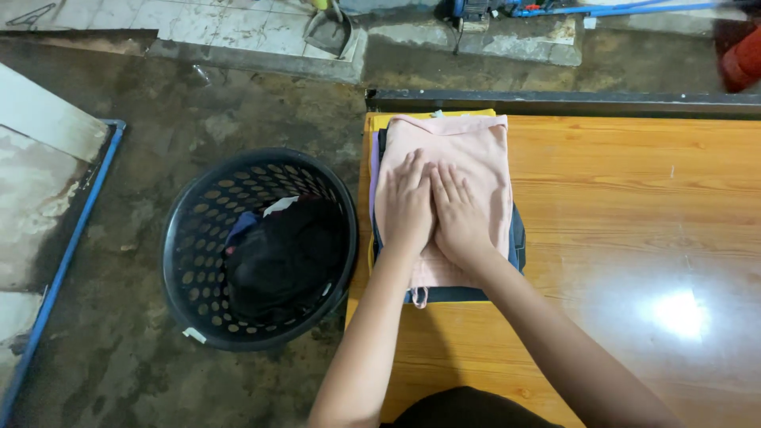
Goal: The person folds a pair of blue jeans on a wooden table, smoothing and aligning the legs before folding them into a compact rectangle. Then, the person folds a pair of light pink shorts and places them on top of the jeans.
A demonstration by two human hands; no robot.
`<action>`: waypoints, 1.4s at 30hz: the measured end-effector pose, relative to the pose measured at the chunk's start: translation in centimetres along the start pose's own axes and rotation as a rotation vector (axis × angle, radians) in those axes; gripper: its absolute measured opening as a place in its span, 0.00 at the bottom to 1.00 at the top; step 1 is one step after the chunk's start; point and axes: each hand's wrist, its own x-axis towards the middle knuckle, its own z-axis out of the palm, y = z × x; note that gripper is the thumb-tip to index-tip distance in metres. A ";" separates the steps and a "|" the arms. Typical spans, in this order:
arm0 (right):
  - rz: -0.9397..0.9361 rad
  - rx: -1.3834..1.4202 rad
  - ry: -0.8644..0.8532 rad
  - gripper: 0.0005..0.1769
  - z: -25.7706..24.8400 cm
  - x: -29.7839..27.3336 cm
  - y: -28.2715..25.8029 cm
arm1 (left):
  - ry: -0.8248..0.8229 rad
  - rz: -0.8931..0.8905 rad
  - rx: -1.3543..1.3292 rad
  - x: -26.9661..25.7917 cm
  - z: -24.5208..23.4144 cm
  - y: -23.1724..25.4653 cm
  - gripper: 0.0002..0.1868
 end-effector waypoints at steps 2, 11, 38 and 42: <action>-0.042 -0.054 0.033 0.53 1.5 0.5 1.8 | -0.042 0.010 0.091 -0.8 -0.5 0.4 0.33; -0.003 -0.136 0.181 0.47 -0.8 5.7 9.5 | -0.107 -0.046 0.267 -0.8 -1.7 0.8 0.42; -0.005 0.133 0.105 0.30 -1.2 -5.5 -1.2 | -0.043 -0.222 0.048 -8.7 -2.6 5.8 0.34; 0.018 -0.136 0.066 0.35 -1.7 -9.4 -1.6 | -0.145 -0.061 0.146 -11.5 -3.4 4.8 0.36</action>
